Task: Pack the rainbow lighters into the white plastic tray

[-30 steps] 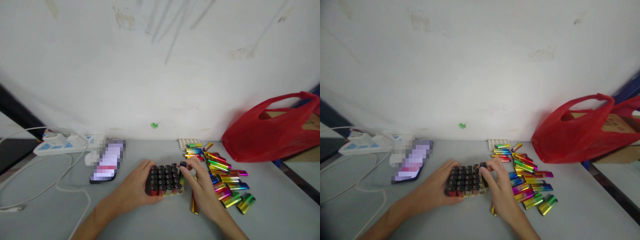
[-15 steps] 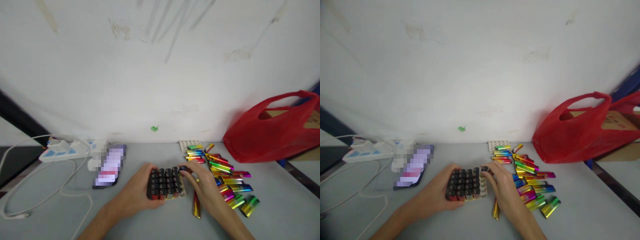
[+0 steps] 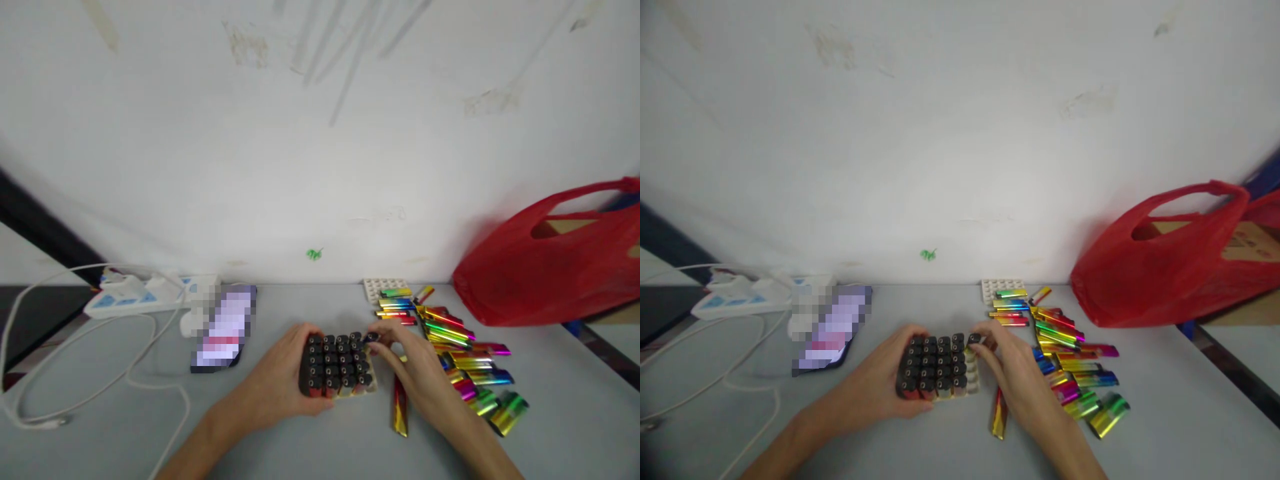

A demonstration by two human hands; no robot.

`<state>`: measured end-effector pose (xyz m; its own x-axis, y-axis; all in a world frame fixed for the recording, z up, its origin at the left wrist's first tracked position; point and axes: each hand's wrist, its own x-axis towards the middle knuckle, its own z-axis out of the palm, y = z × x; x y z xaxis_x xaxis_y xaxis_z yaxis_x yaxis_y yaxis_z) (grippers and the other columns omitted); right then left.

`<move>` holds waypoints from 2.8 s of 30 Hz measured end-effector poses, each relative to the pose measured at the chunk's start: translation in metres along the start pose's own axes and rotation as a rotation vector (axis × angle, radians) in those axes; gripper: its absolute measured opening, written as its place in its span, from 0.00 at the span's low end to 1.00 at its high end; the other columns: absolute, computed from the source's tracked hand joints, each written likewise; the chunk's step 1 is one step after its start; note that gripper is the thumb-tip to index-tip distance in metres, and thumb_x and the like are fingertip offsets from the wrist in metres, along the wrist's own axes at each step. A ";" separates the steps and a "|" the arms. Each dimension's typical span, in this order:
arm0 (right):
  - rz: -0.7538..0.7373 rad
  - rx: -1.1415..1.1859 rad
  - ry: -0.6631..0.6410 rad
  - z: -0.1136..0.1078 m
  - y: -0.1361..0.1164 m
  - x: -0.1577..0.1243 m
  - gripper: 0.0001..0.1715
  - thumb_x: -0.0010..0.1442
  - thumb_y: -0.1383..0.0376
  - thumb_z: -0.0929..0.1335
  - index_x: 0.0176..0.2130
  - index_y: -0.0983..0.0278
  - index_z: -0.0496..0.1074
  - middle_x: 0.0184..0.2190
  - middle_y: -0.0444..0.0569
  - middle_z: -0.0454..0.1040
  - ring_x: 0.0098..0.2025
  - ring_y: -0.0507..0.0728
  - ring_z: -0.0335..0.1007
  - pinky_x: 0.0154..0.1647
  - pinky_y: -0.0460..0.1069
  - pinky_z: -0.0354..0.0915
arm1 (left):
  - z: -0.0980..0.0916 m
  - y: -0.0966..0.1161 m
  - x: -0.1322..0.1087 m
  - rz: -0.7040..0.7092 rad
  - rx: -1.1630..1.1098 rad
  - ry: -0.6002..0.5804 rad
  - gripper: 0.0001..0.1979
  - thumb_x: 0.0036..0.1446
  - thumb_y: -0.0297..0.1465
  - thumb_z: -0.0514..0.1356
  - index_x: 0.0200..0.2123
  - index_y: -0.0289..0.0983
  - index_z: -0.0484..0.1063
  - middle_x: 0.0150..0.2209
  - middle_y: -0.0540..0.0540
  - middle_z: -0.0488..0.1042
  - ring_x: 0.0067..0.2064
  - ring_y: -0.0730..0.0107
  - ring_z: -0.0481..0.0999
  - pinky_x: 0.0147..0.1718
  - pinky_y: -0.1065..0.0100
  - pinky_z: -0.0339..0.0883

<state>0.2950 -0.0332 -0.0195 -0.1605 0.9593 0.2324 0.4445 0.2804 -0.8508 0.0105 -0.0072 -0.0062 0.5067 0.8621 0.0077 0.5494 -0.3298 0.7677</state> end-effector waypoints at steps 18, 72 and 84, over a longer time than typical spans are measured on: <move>-0.038 -0.279 -0.151 -0.006 0.002 0.000 0.14 0.78 0.61 0.66 0.59 0.54 0.76 0.50 0.50 0.82 0.50 0.63 0.79 0.54 0.58 0.73 | 0.001 -0.001 0.001 0.007 0.000 0.002 0.37 0.41 0.31 0.81 0.54 0.41 0.71 0.52 0.44 0.78 0.52 0.47 0.79 0.51 0.56 0.73; 0.526 0.895 0.056 0.011 -0.014 -0.001 0.42 0.62 0.29 0.70 0.21 0.58 0.60 0.19 0.37 0.49 0.22 0.50 0.38 0.23 0.49 0.44 | -0.004 -0.005 0.001 0.014 -0.144 -0.047 0.45 0.40 0.27 0.80 0.62 0.45 0.70 0.58 0.45 0.77 0.60 0.44 0.78 0.64 0.51 0.72; 0.544 1.034 0.025 0.017 -0.021 -0.004 0.37 0.66 0.38 0.69 0.20 0.56 0.54 0.17 0.34 0.43 0.20 0.50 0.32 0.21 0.50 0.39 | 0.004 -0.005 -0.004 0.057 -0.607 -0.151 0.61 0.43 0.32 0.85 0.75 0.54 0.58 0.73 0.40 0.69 0.70 0.41 0.74 0.71 0.42 0.65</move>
<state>0.2710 -0.0439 -0.0109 -0.1470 0.9481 -0.2819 -0.4819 -0.3175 -0.8167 0.0080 -0.0105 -0.0127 0.6369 0.7709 0.0027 0.0657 -0.0578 0.9962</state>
